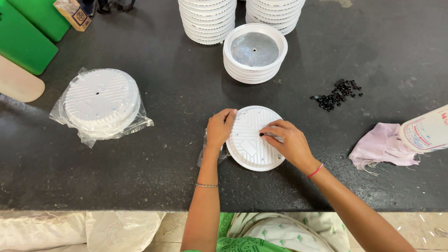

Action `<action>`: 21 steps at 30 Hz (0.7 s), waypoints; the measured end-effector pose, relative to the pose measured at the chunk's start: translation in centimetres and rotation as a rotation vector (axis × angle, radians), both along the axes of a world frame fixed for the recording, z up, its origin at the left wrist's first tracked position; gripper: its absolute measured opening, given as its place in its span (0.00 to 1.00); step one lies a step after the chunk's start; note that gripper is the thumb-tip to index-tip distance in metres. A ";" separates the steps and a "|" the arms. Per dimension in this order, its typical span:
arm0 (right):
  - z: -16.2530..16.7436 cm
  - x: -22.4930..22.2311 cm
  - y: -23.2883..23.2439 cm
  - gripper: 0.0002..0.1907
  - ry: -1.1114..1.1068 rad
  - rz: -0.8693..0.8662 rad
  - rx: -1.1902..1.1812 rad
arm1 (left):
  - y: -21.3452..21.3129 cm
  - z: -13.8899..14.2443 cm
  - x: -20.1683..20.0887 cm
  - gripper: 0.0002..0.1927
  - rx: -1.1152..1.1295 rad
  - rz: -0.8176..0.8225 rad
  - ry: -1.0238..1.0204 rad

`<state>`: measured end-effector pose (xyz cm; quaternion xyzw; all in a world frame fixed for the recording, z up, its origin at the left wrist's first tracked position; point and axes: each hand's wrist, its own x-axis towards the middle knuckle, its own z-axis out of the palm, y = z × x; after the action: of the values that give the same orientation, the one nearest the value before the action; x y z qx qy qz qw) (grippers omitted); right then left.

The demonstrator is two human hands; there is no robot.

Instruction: The person unwraps white round plastic covers from plastic bags, wipes their surfaces with a cloth, inserts small black fasteners into the center hole of some covers, and stacks the covers on the workbench.

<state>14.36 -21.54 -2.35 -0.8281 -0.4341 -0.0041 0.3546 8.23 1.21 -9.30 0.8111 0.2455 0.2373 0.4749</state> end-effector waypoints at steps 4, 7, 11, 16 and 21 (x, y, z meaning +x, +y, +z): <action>-0.4 0.1 0.0 0.09 0.001 0.001 -0.022 | 0.0 0.0 -0.1 0.16 -0.015 0.004 0.035; -0.6 0.1 0.0 0.10 -0.017 0.004 -0.040 | 0.0 0.0 0.0 0.16 -0.001 -0.002 0.008; -0.6 0.2 0.1 0.10 -0.052 0.014 -0.064 | 0.0 -0.1 -0.1 0.16 -0.001 -0.003 0.028; -0.2 0.1 0.2 0.10 -0.095 0.021 -0.109 | 0.0 -0.2 0.0 0.16 -0.002 -0.002 0.038; 0.7 0.0 0.2 0.11 -0.024 0.025 -0.137 | 0.0 -0.2 0.1 0.16 -0.010 -0.005 0.043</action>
<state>14.34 -21.38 -1.69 -0.8448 -0.4479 0.0203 0.2920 8.31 1.21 -9.46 0.8143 0.2547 0.2174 0.4741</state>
